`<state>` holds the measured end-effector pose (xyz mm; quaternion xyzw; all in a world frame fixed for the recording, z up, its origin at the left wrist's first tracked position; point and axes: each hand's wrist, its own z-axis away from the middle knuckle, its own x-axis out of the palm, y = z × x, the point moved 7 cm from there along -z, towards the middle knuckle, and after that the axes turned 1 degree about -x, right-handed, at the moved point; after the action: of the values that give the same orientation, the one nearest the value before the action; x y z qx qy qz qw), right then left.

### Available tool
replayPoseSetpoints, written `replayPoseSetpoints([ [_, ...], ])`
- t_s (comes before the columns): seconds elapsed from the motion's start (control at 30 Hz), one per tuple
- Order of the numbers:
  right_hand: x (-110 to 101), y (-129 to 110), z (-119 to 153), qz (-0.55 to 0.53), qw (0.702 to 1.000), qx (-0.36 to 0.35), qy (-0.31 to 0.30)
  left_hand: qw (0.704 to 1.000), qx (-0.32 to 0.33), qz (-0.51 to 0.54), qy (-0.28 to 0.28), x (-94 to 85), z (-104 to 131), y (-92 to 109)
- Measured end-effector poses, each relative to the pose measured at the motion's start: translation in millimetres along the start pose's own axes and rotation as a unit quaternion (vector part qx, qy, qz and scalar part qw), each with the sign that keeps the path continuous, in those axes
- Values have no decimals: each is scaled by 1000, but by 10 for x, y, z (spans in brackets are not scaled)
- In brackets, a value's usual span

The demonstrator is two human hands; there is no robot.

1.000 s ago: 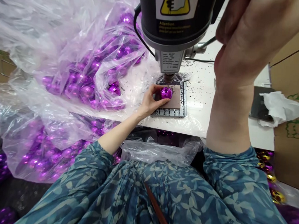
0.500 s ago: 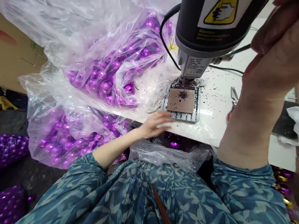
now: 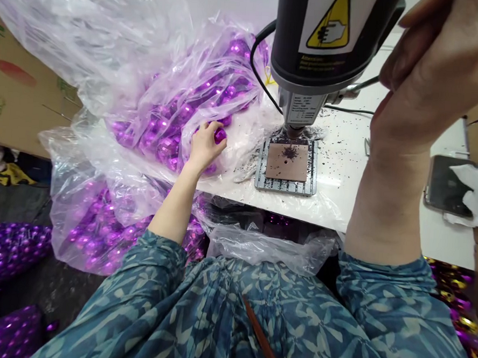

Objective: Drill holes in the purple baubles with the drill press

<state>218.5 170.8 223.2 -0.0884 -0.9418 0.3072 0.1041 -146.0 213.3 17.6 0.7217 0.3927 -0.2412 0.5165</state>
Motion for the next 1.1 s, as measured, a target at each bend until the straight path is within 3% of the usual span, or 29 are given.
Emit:
replayPoseSetpoints([
  [0.03, -16, 4, -6, 13, 999, 3, 36, 997, 25, 78, 18, 8, 36, 74],
  [0.1, -22, -3, -7, 32, 997, 7, 76, 974, 48, 224, -3, 120, 127, 221],
  [0.2, 32, -70, -8, 39, 998, 0, 58, 921, 27, 378, -86, 406, 264, 439],
  [0.27, 58, -135, -5, 46, 998, -3, 43, 898, 2, 425, -115, 579, 323, 539],
  [0.43, 104, -276, 18, 73, 997, -19, 21, 892, -22, 438, -112, 895, 366, 605],
  [0.7, 102, -274, 52, 129, 991, -27, 20, 903, -17, 418, -99, 1337, 347, 614],
  [0.9, 113, -292, 67, 137, 990, -25, 7, 910, 38, 395, -119, 1471, 339, 730],
  [1.1, 93, -301, 73, 151, 988, -27, 23, 899, 81, 410, -133, 1575, 357, 802],
])
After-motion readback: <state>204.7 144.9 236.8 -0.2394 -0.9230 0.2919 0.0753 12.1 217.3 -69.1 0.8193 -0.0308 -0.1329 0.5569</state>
